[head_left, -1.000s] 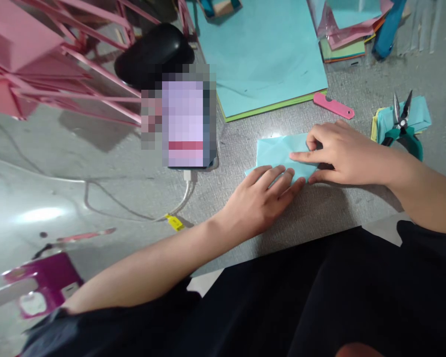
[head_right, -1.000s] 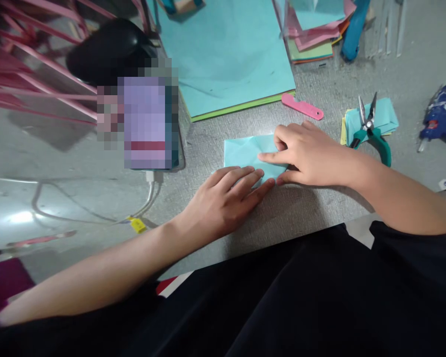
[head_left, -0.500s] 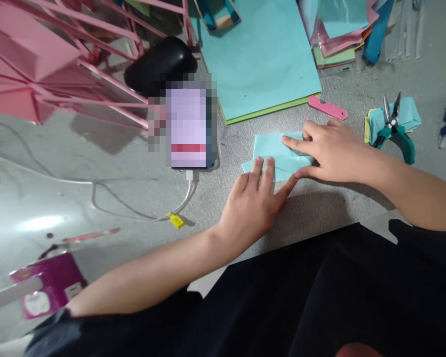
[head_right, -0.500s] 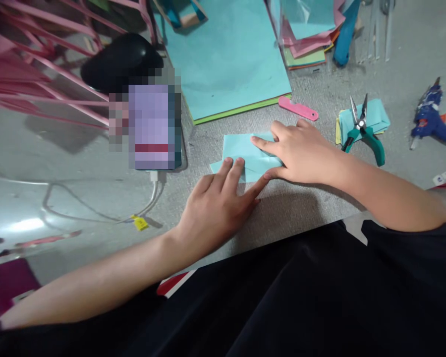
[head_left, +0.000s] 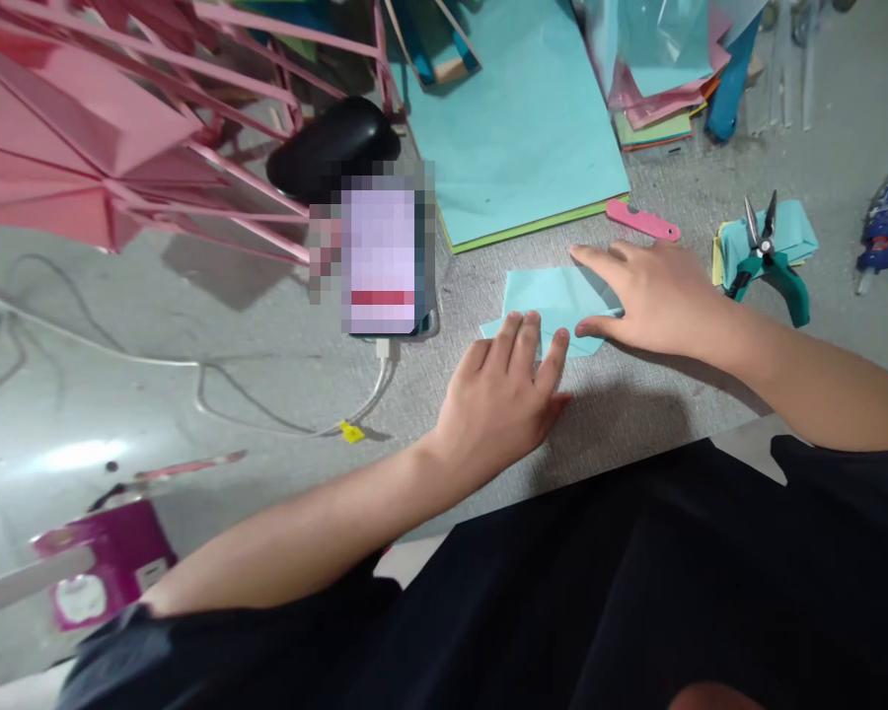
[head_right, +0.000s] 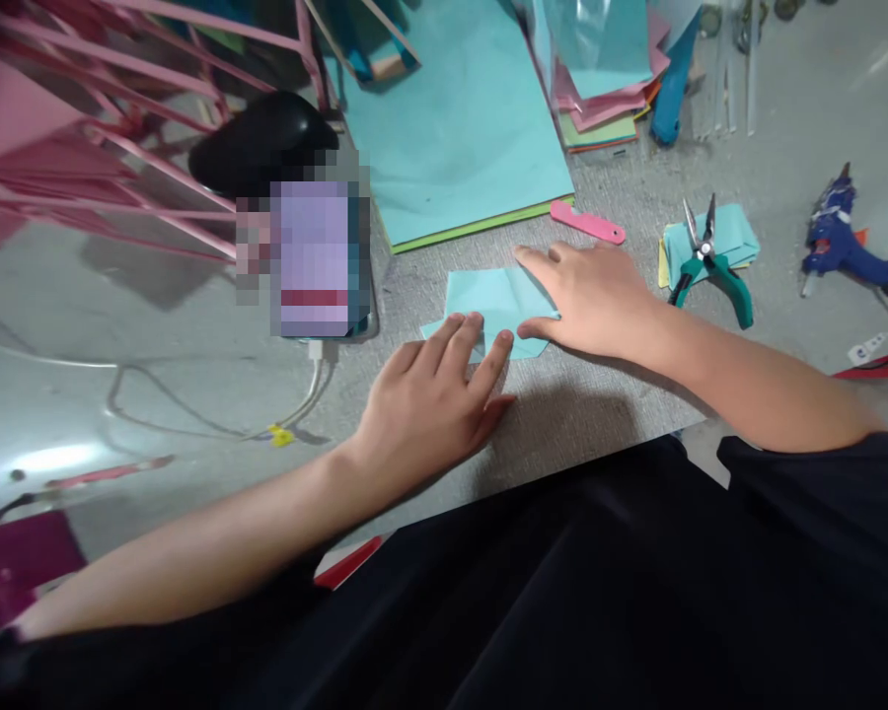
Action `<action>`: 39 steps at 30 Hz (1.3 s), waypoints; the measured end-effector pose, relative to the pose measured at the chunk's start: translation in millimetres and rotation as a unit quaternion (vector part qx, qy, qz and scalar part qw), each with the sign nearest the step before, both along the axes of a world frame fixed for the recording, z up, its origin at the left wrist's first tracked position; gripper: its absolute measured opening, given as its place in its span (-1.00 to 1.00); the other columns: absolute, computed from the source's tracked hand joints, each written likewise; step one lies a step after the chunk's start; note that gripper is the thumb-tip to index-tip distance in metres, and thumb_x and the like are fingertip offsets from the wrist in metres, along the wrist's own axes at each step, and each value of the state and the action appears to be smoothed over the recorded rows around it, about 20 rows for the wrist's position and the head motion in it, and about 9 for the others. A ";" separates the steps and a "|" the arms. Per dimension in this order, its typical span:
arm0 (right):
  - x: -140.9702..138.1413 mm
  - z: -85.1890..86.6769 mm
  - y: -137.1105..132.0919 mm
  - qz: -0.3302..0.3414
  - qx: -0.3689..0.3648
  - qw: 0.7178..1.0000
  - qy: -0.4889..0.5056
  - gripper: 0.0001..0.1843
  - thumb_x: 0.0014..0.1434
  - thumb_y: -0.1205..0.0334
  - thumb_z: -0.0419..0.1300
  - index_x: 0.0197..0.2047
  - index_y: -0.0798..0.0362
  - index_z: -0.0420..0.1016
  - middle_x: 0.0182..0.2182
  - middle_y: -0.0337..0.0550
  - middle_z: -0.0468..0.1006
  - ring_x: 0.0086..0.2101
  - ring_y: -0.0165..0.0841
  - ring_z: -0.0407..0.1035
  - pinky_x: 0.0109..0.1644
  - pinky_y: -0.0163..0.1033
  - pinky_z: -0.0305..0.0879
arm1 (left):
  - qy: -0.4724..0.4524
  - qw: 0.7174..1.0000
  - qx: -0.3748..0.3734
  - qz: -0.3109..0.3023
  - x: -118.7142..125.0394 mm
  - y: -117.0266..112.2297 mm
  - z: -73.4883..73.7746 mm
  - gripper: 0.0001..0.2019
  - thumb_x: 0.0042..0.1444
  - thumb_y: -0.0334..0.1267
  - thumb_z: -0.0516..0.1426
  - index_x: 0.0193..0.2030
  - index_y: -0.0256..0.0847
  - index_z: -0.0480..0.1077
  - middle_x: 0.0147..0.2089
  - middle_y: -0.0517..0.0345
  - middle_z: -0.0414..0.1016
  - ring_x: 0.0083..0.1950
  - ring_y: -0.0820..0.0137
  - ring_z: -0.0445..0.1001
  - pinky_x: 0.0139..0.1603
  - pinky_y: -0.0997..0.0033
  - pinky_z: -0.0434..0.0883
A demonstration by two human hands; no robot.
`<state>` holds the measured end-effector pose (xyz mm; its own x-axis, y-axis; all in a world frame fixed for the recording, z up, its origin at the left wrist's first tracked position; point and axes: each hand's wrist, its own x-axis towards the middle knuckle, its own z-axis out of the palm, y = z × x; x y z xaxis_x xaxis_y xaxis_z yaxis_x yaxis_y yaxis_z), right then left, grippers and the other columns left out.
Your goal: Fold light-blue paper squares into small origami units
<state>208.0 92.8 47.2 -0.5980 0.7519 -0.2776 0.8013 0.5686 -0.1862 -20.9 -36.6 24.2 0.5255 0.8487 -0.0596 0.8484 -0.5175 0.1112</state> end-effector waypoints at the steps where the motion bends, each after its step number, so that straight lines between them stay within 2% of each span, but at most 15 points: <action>1: 4.6 -0.8 1.7 -0.003 0.002 1.000 0.009 -0.08 0.40 -0.28 0.39 0.63 -0.01 0.36 0.26 0.20 0.67 0.09 0.14 0.55 0.08 0.01 0.29 | -0.001 1.000 -0.001 0.003 0.3 -0.1 1.0 -0.36 0.53 -0.15 0.23 0.65 -0.29 0.31 0.62 -0.55 0.40 0.63 -0.30 0.46 0.31 -0.14 0.61; 4: 18.2 0.4 7.4 -0.001 -0.003 1.000 0.026 -0.10 0.30 -0.27 0.49 0.54 -0.07 0.45 0.26 0.12 0.66 0.06 0.11 0.55 0.03 -0.01 0.30 | 0.004 1.000 0.001 0.006 1.3 -0.6 2.1 -0.38 0.55 -0.14 0.21 0.63 -0.33 0.32 0.62 -0.57 0.39 0.63 -0.29 0.45 0.33 -0.13 0.61; 6: 25.1 3.2 10.2 0.006 -0.012 0.999 0.033 -0.19 0.29 -0.21 0.51 0.48 -0.08 0.52 0.22 0.06 0.68 0.01 0.04 0.55 -0.01 -0.05 0.27 | 0.015 1.000 0.012 0.000 1.9 -0.8 1.8 -0.40 0.58 -0.12 0.18 0.62 -0.37 0.33 0.61 -0.59 0.40 0.61 -0.29 0.47 0.30 -0.12 0.63; 10: 32.3 6.7 12.1 0.026 -0.022 0.998 0.054 -0.45 0.37 0.00 0.44 0.35 -0.07 0.61 0.10 -0.02 0.72 -0.05 -0.06 0.54 -0.03 -0.08 0.20 | 0.020 1.000 0.020 -0.006 1.8 0.0 0.3 -0.41 0.60 -0.10 0.14 0.61 -0.41 0.35 0.59 -0.63 0.42 0.59 -0.32 0.50 0.28 -0.13 0.64; 17: 36.8 3.4 13.7 0.041 -0.040 0.993 0.107 -0.77 0.42 0.22 0.30 0.09 -0.02 0.71 0.00 -0.04 0.70 -0.17 -0.18 0.47 -0.07 -0.09 0.15 | 0.001 0.999 0.032 -0.007 -0.7 0.4 -1.2 -0.43 0.60 -0.06 0.14 0.58 -0.34 0.41 0.56 -0.58 0.47 0.55 -0.30 0.54 0.22 -0.14 0.66; 21: 40.2 0.8 16.6 0.051 -0.038 0.989 0.136 -0.75 0.53 0.19 0.17 -0.03 0.00 0.71 -0.08 -0.04 0.66 -0.19 -0.20 0.42 -0.06 -0.06 0.14 | -0.021 0.998 0.053 -0.007 -3.7 3.4 -4.4 -0.43 0.58 -0.03 0.14 0.53 -0.40 0.44 0.49 -0.57 0.54 0.49 -0.30 0.58 0.17 -0.13 0.65; 24: 38.0 -3.7 14.9 0.085 -0.021 0.985 0.146 -0.65 0.55 -0.01 0.22 -0.17 0.02 0.67 -0.15 -0.03 0.58 -0.16 -0.16 0.38 0.02 -0.02 0.13 | -0.049 0.995 0.081 -0.009 -8.0 11.8 -10.6 -0.43 0.57 0.06 0.13 0.40 -0.41 0.54 0.34 -0.52 0.66 0.31 -0.25 0.67 0.06 -0.10 0.63; 26: 34.4 -7.0 11.1 0.101 -0.007 0.985 0.141 -0.61 0.53 -0.07 0.26 -0.24 0.04 0.62 -0.15 -0.01 0.54 -0.11 -0.11 0.35 0.05 0.01 0.10 | -0.071 0.992 0.101 -0.006 -11.2 18.4 -16.1 -0.43 0.56 0.14 0.12 0.30 -0.36 0.60 0.23 -0.43 0.71 0.17 -0.19 0.69 -0.03 -0.07 0.60; 28: 30.1 -9.2 5.8 0.112 -0.003 0.985 0.128 -0.63 0.54 0.00 0.23 -0.26 0.04 0.58 -0.12 0.03 0.52 -0.06 -0.06 0.33 0.06 0.03 0.07 | -0.088 0.990 0.112 0.004 -13.9 23.5 -21.2 -0.45 0.54 0.16 0.13 0.27 -0.29 0.61 0.19 -0.35 0.72 0.12 -0.14 0.67 -0.04 -0.05 0.56; 31: 23.5 -8.8 -4.2 0.123 -0.028 0.983 0.131 -0.66 0.57 0.12 0.13 -0.25 0.05 0.54 -0.10 0.07 0.51 -0.01 -0.03 0.30 0.09 0.07 0.05 | -0.104 0.987 0.120 0.012 -16.1 25.8 -26.0 -0.45 0.53 0.17 0.15 0.35 -0.23 0.58 0.20 -0.29 0.70 0.14 -0.12 0.62 0.00 -0.04 0.50; 36: 12.8 -4.8 -28.2 0.094 -0.057 0.962 0.250 -0.64 0.61 0.10 0.03 -0.20 0.02 0.50 -0.06 0.02 0.53 -0.01 -0.08 0.32 0.12 0.10 0.10 | -0.100 0.982 0.162 -0.003 -15.8 19.6 -27.8 -0.30 0.45 0.33 0.18 0.46 -0.14 0.50 0.28 -0.28 0.66 0.08 -0.09 0.58 -0.03 -0.04 0.45; 39: 9.9 -6.0 -40.2 0.116 -0.024 0.932 0.343 -0.53 0.68 -0.06 -0.02 -0.17 -0.02 0.54 -0.06 -0.04 0.54 -0.03 -0.13 0.37 0.16 0.11 0.17 | -0.131 0.973 0.189 -0.028 -18.1 17.7 -28.7 -0.42 0.49 0.19 0.17 0.44 -0.11 0.52 0.13 -0.20 0.67 -0.07 0.05 0.58 -0.16 0.07 0.47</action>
<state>218.0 52.6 41.2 -0.7924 0.5767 0.1987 0.3412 0.6892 -0.6392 -39.0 -18.9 -4.5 0.5264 0.7542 0.3925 0.7864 -0.6074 0.1125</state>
